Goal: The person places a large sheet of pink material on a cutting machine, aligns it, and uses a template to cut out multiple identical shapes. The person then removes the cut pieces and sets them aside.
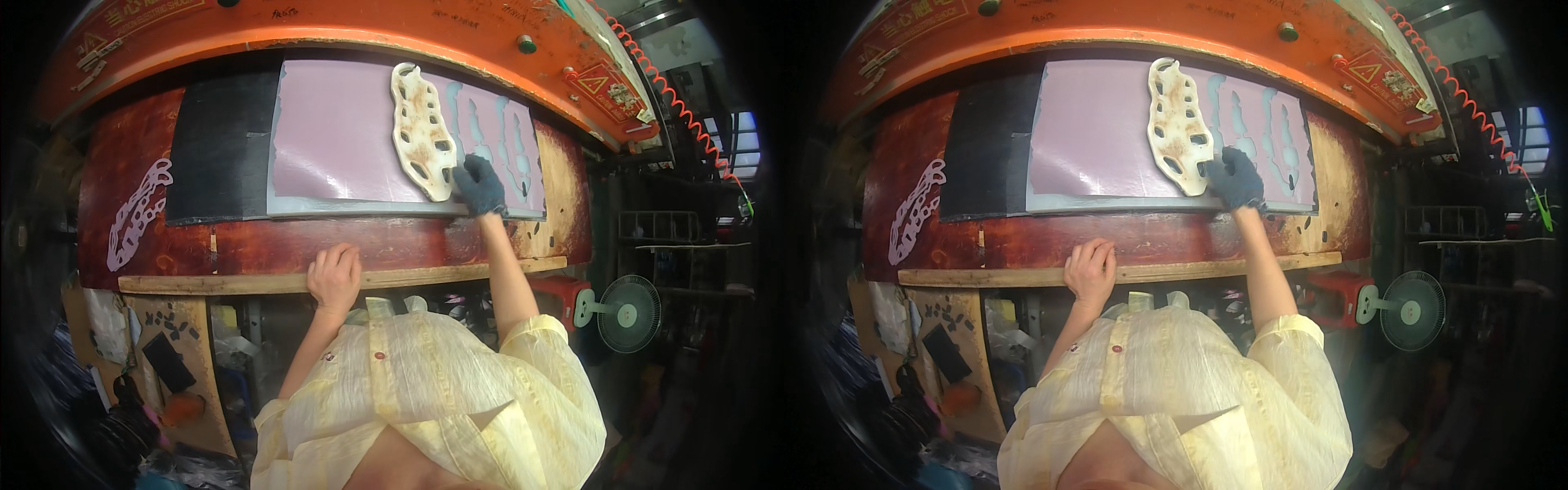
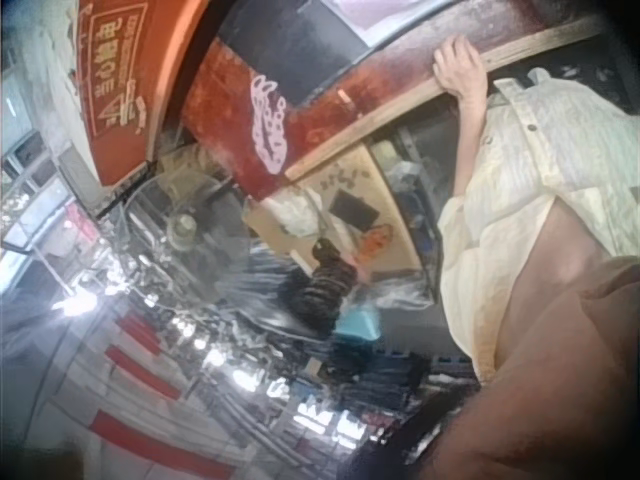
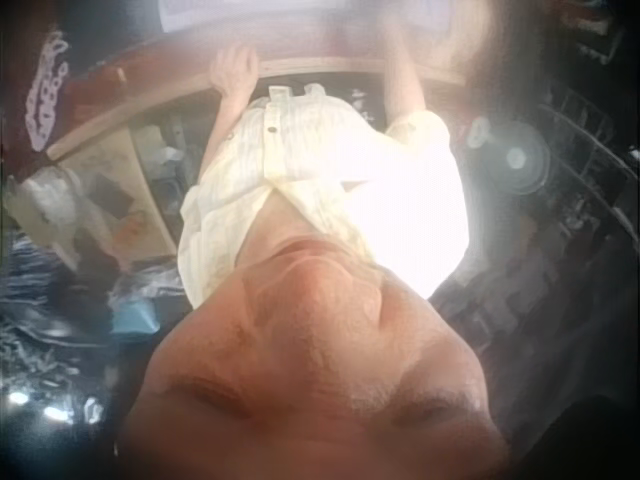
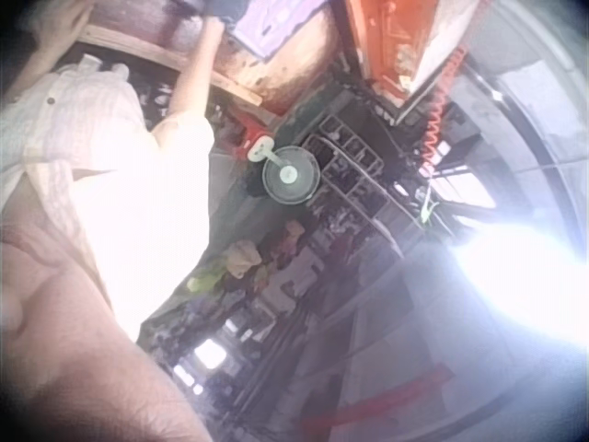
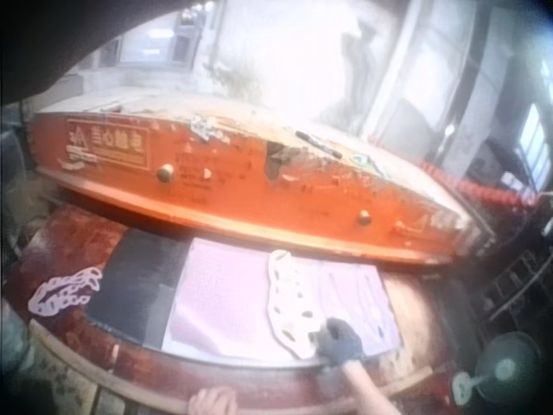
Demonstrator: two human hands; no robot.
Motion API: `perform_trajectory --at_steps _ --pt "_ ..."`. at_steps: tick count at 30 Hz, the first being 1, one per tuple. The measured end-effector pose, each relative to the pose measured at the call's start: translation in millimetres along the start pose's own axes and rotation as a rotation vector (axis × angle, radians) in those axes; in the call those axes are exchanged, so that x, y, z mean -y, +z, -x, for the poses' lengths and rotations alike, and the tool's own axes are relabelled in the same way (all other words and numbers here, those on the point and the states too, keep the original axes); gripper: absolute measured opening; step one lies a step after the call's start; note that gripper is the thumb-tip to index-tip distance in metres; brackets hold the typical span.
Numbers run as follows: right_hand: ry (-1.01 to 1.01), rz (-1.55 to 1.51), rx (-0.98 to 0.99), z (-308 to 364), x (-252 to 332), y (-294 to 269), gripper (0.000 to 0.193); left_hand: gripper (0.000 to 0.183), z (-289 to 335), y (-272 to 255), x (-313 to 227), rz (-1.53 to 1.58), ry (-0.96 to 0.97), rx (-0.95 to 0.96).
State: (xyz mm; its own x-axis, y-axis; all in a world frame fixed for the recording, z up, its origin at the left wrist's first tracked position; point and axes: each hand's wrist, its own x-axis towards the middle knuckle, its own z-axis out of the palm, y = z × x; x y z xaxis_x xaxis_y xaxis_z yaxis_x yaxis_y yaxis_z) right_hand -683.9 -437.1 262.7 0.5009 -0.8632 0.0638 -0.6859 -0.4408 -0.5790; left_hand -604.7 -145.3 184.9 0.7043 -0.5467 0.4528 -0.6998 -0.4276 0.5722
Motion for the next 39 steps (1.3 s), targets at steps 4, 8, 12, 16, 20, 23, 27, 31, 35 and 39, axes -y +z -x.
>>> perform_trajectory --at_steps 4,8,12,16,20,23,27,31,35,39 --pt "-0.331 0.246 -0.011 27.6 46.7 6.3 0.080 0.011 -0.2 -2.0 -0.2 0.001 -0.008 0.055" --pt "-0.254 0.352 0.026 29.6 65.5 12.3 0.087 0.011 -11.8 -12.6 -3.9 0.160 -0.071 0.103" --pt "-0.365 0.210 0.008 27.1 41.2 1.0 0.089 0.011 -51.5 -24.7 -6.9 0.416 -0.175 0.156" --pt "-0.286 0.129 0.052 33.2 15.4 -12.3 0.068 0.019 -114.9 -9.5 -9.4 0.449 -0.133 0.091" --pt "-0.378 0.224 -0.027 33.7 7.4 -11.7 0.053 0.031 -181.4 38.1 -9.2 0.326 -0.191 0.176" --pt "-0.373 0.253 0.037 25.6 4.3 -9.9 0.051 0.039 -218.5 78.4 -13.7 0.046 -0.192 0.221" --pt "-0.353 0.204 0.235 16.0 -1.4 -13.3 0.052 0.042 -244.0 113.0 -21.4 0.037 -0.137 0.216" --pt "-0.362 0.154 0.261 13.4 -4.6 -18.1 0.058 0.033 -239.2 129.7 -31.0 0.074 -0.204 0.171" --pt "-0.305 0.183 0.471 7.1 -3.9 -20.3 0.058 0.029 -234.3 137.3 -36.0 0.169 -0.325 0.067" --pt "-0.305 0.181 0.580 -0.7 -0.9 -20.4 0.061 0.029 -238.1 139.6 -34.8 0.138 -0.281 0.043"
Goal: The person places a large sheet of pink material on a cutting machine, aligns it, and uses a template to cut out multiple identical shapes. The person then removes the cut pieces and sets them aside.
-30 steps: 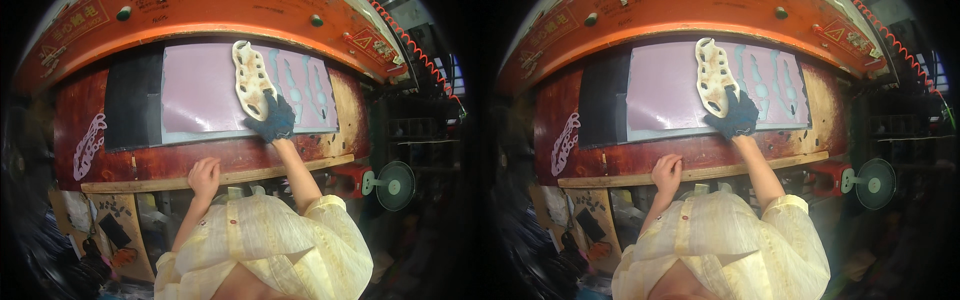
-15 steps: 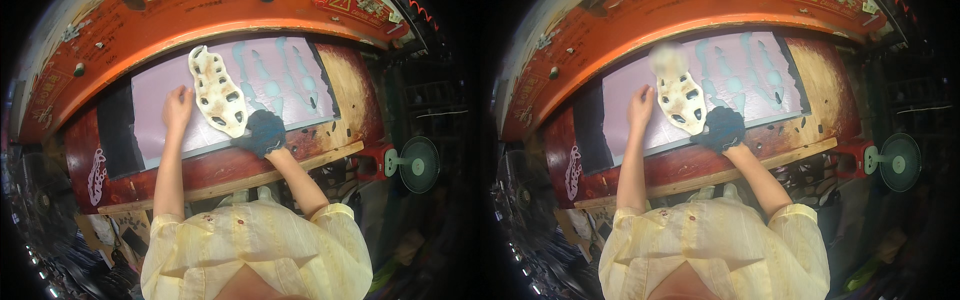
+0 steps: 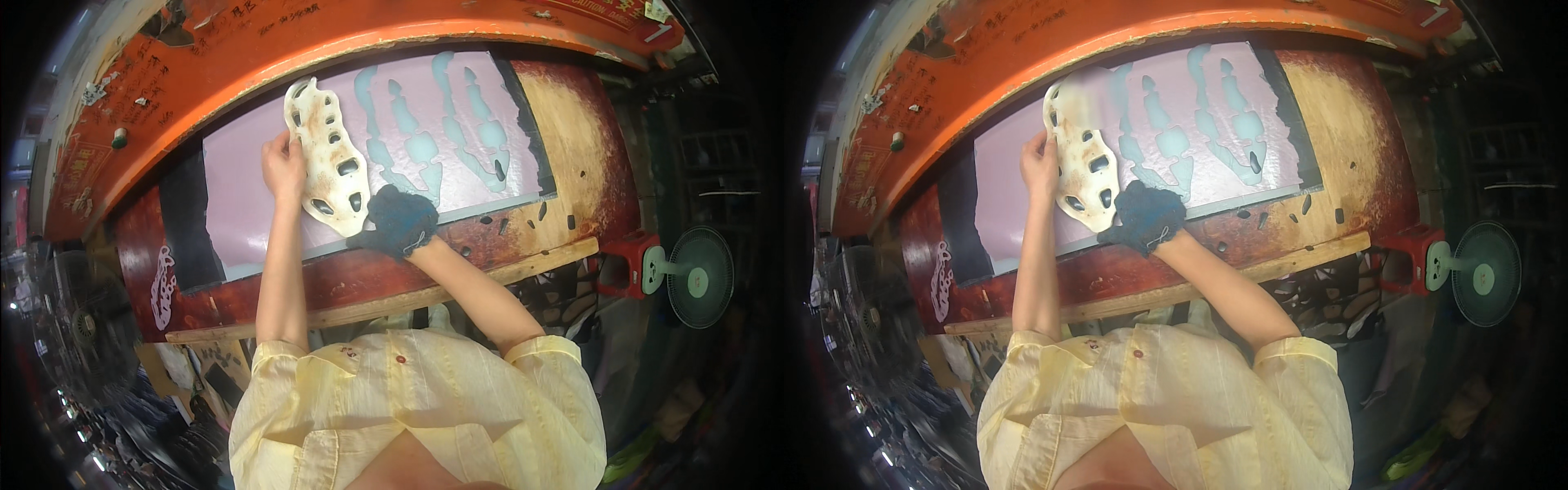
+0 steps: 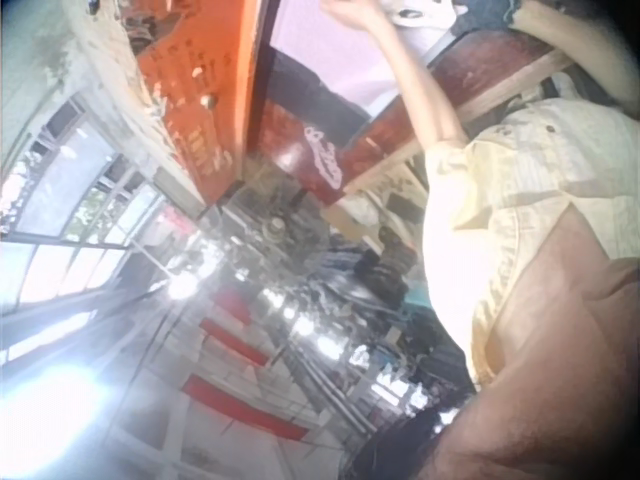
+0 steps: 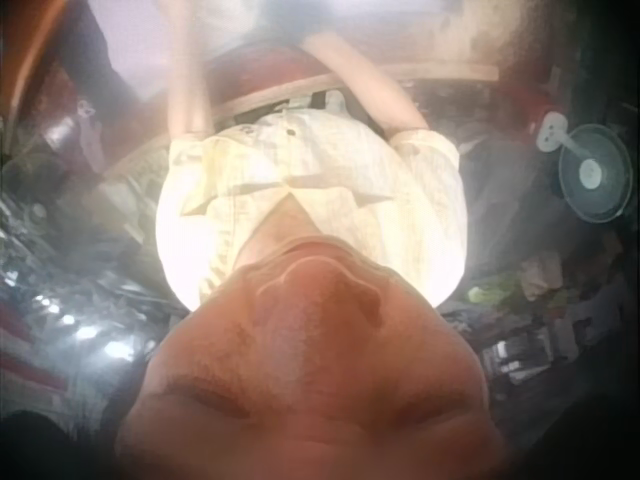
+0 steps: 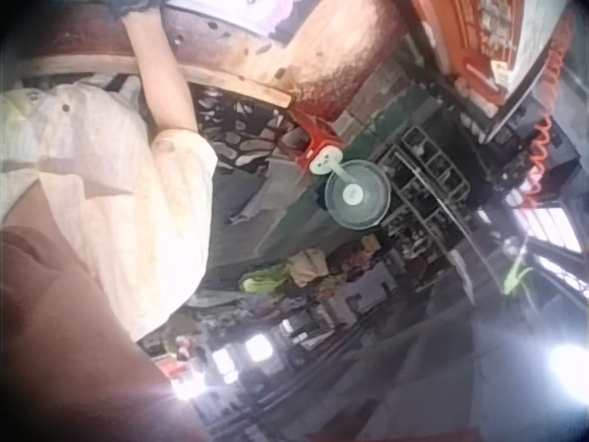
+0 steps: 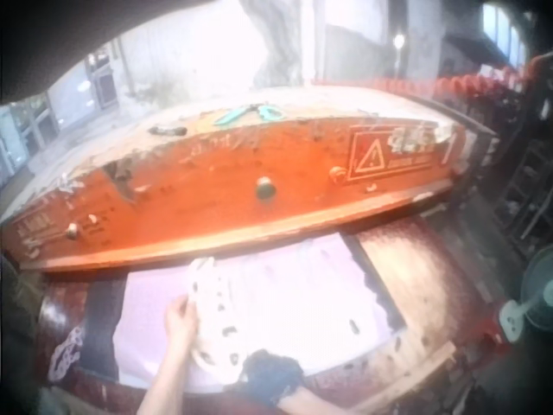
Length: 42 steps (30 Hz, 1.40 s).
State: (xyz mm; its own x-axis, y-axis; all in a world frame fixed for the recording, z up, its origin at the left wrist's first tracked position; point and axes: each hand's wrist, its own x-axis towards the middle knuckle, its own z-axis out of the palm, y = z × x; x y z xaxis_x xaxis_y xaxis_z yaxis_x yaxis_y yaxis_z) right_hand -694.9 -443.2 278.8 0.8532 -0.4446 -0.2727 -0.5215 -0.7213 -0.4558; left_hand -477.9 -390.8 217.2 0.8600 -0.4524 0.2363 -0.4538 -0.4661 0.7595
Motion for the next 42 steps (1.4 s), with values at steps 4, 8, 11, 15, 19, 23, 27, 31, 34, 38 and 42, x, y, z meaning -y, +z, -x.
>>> perform_trajectory --at_steps 4,8,11,15,19,23,27,31,34,38,42 --pt "0.009 0.030 -0.023 -2.7 3.7 2.6 0.064 0.029 -4.4 -0.5 1.8 -0.037 0.015 0.023" --pt "-0.018 0.091 -0.087 -4.4 7.5 10.6 0.068 0.030 -10.0 3.3 -2.5 -0.046 0.079 0.048" --pt "-0.034 0.124 -0.170 -6.2 10.2 16.3 0.068 0.030 -13.7 8.5 -10.5 -0.118 0.094 0.100" --pt "-0.011 0.135 -0.230 -5.0 15.0 22.4 0.067 0.030 -13.2 9.9 -17.8 -0.147 0.037 0.120" --pt "-0.042 0.086 -0.410 0.2 19.6 28.8 0.054 0.030 -14.4 5.0 -16.7 -0.142 0.046 0.141" --pt "-0.034 0.097 -0.464 0.2 19.3 30.9 0.055 0.029 -14.7 5.2 -13.3 -0.069 0.021 0.146" --pt "-0.024 0.099 -0.377 -1.5 16.7 25.8 0.056 0.028 -11.2 5.5 -12.7 -0.016 -0.013 0.114" --pt "0.015 0.104 -0.307 -1.0 17.8 18.3 0.057 0.025 -11.3 2.2 -14.7 0.034 -0.046 0.132" --pt "0.043 0.119 -0.277 -0.9 19.4 15.0 0.059 0.024 -10.3 3.3 -15.1 0.043 -0.047 0.112" --pt "0.038 0.123 -0.265 -1.7 18.3 15.4 0.060 0.025 -13.2 3.4 -11.9 0.037 -0.055 0.139" --pt "0.035 0.120 -0.232 -3.8 15.8 18.2 0.063 0.036 -25.4 -1.0 -18.4 0.002 -0.113 0.360"
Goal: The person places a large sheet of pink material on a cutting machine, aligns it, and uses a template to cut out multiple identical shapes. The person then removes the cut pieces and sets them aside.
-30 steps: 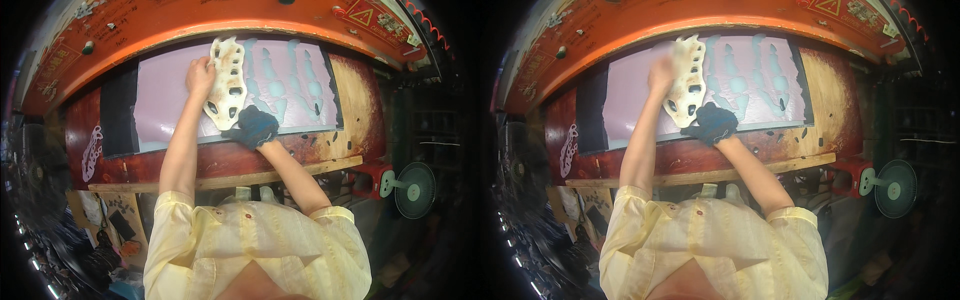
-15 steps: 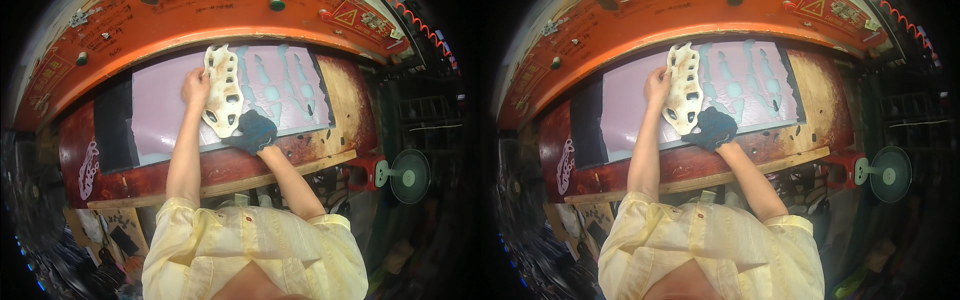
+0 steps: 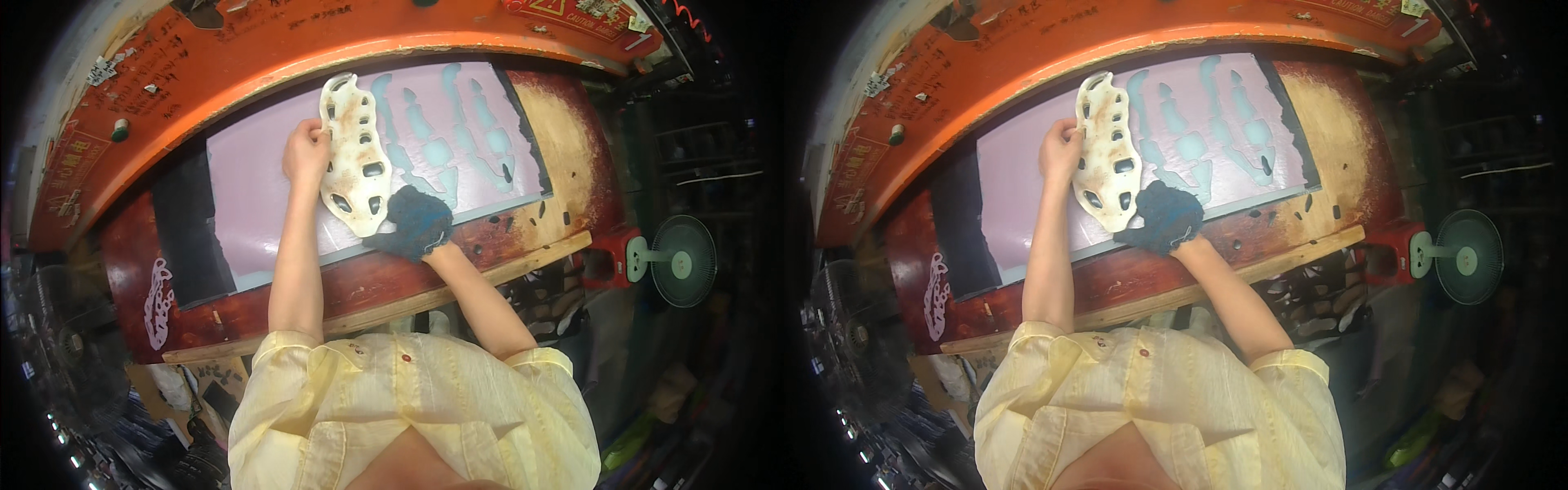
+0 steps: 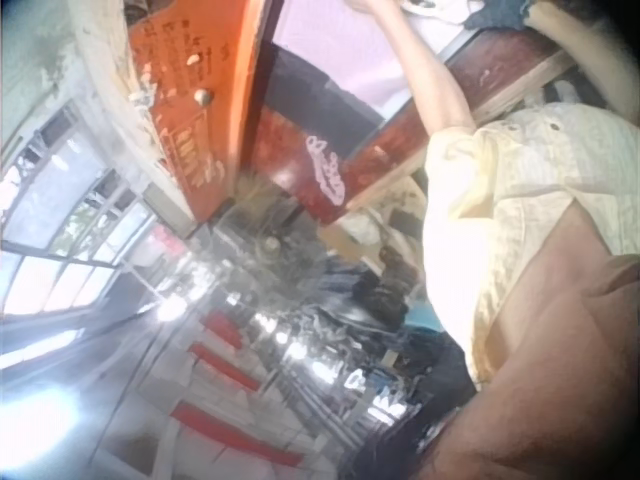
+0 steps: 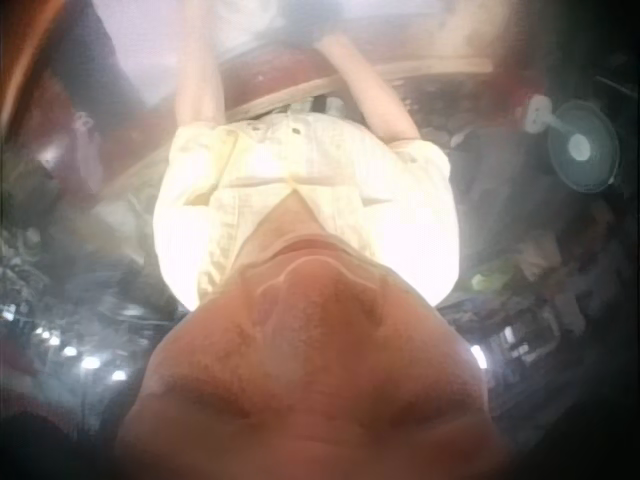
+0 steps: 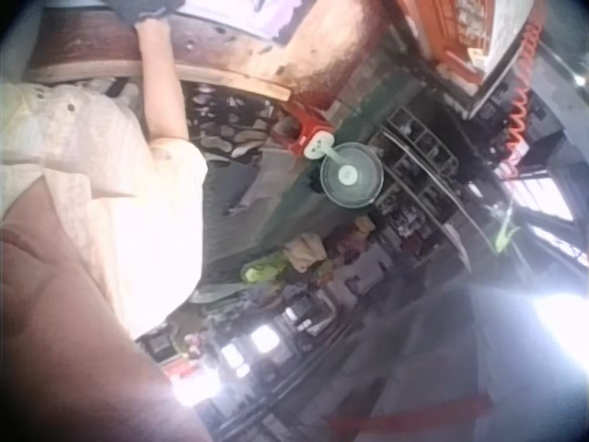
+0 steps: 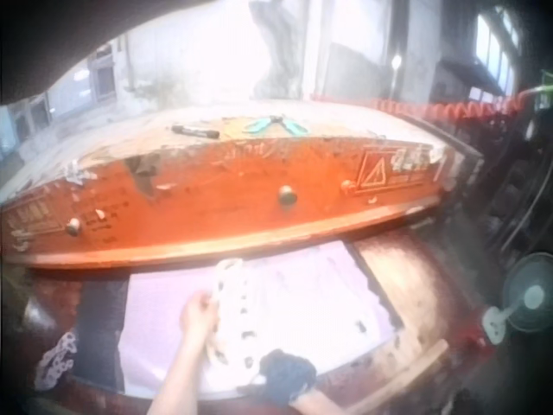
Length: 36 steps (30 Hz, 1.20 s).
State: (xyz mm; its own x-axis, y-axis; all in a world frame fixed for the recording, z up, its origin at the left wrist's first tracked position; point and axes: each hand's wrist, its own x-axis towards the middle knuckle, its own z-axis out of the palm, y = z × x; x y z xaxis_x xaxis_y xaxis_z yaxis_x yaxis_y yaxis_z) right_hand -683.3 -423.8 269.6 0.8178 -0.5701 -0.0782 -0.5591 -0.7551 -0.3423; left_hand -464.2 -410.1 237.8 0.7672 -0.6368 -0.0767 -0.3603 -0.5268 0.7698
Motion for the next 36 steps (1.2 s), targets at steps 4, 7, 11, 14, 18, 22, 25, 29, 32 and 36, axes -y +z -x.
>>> perform_trajectory --at_steps 4,7,11,14,18,22,25,29,32,36 --pt "0.010 -0.039 0.022 0.3 -0.8 1.6 0.066 0.075 -1.4 18.2 -33.5 -0.294 0.135 -0.217" --pt "-0.011 -0.078 -0.025 1.1 -2.8 1.7 0.063 0.100 -4.4 44.9 -60.0 -0.329 0.114 -0.134" --pt "-0.009 -0.146 -0.016 2.4 -6.7 0.5 0.061 0.100 -8.7 56.1 -67.4 -0.545 0.028 -0.135" --pt "-0.029 -0.177 -0.034 2.5 -9.4 1.0 0.059 0.089 -9.1 56.1 -65.8 -0.488 0.066 -0.160" --pt "-0.041 -0.210 -0.072 2.1 -12.4 4.4 0.056 0.074 -8.9 54.6 -68.2 -0.401 0.043 -0.219" --pt "-0.047 -0.249 -0.129 1.9 -14.2 8.6 0.054 0.070 -9.6 51.3 -69.1 -0.409 0.015 -0.222" --pt "-0.071 -0.238 -0.173 2.3 -16.2 13.1 0.051 0.071 -11.8 48.8 -64.5 -0.433 0.036 -0.162" --pt "-0.227 -0.266 -0.470 5.8 -21.5 20.1 0.046 0.073 -12.4 27.3 -49.8 -0.315 0.138 -0.119" --pt "-0.318 -0.215 -0.586 9.9 -25.8 25.5 0.036 0.054 16.7 -10.9 -20.0 -0.233 0.340 -0.311" --pt "-0.268 -0.023 -0.549 9.1 -29.8 31.7 0.023 0.020 118.3 -77.5 54.3 -0.249 0.472 -0.544"
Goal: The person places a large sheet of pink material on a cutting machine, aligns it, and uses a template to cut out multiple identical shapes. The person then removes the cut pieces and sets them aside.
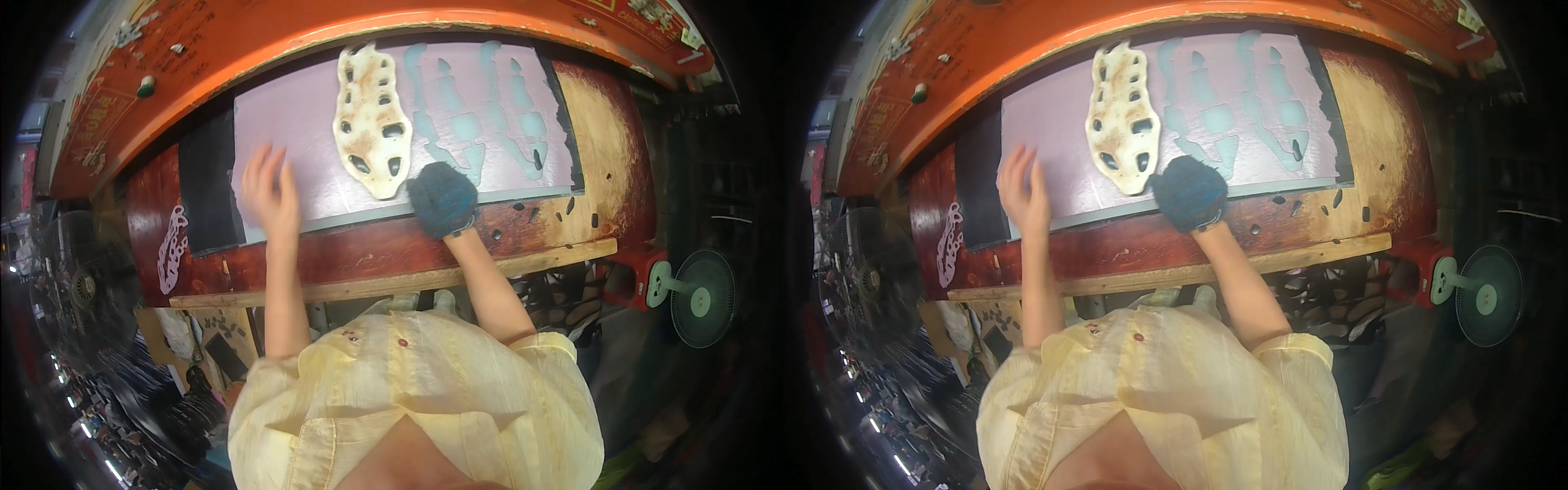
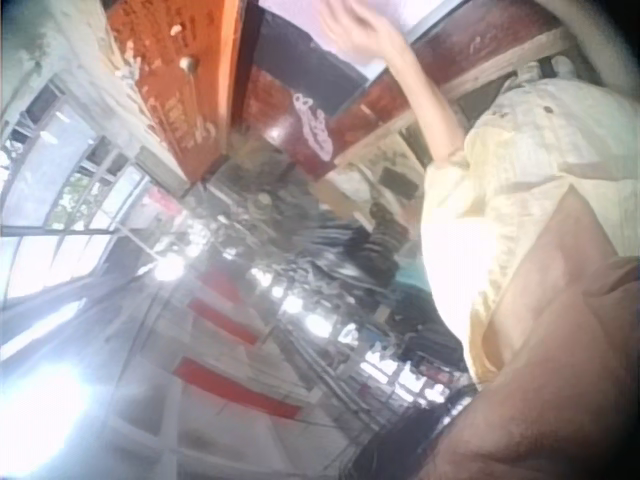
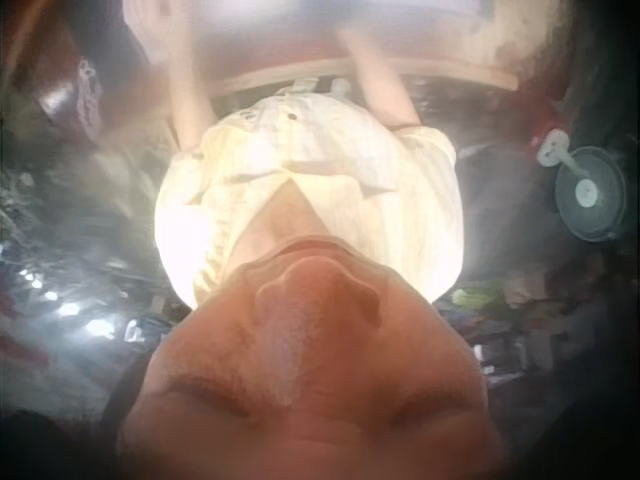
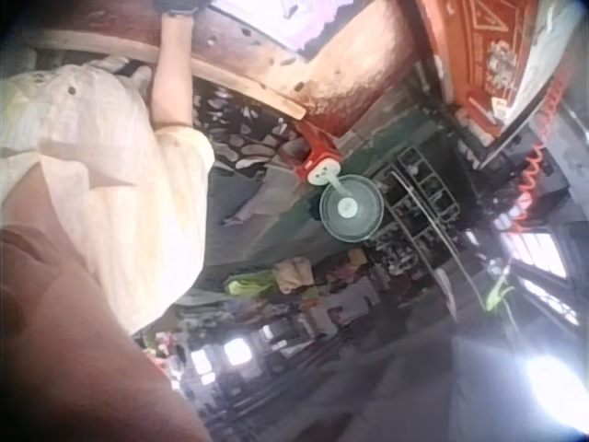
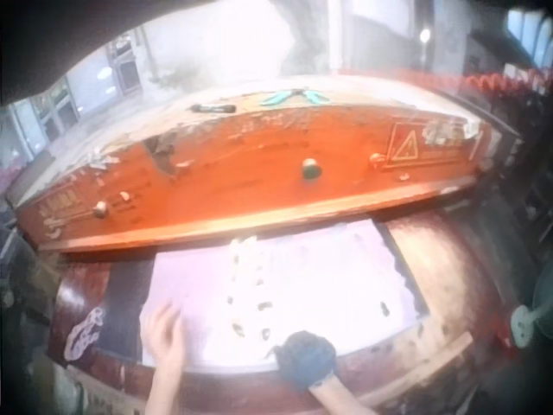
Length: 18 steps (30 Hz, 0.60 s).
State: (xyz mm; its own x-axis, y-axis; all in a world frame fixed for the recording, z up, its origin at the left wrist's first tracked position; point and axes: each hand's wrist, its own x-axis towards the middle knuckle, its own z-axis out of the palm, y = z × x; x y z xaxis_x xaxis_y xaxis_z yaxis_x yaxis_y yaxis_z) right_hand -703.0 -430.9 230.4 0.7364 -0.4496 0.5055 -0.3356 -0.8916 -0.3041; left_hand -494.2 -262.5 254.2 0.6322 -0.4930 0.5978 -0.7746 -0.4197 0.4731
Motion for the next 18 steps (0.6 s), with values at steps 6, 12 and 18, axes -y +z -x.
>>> perform_trajectory --at_steps 6,12,18 --pt "0.091 0.043 -0.182 -2.6 7.1 9.8 0.013 0.016 160.8 -105.8 36.4 -0.116 -0.128 0.086" --pt "0.246 0.193 -0.131 -8.1 18.1 17.9 0.019 0.022 183.8 -92.1 70.4 -0.224 -0.200 0.140" --pt "0.354 0.239 -0.147 -7.0 15.4 24.3 0.023 0.024 180.5 -86.1 81.5 -0.164 -0.081 -0.022"
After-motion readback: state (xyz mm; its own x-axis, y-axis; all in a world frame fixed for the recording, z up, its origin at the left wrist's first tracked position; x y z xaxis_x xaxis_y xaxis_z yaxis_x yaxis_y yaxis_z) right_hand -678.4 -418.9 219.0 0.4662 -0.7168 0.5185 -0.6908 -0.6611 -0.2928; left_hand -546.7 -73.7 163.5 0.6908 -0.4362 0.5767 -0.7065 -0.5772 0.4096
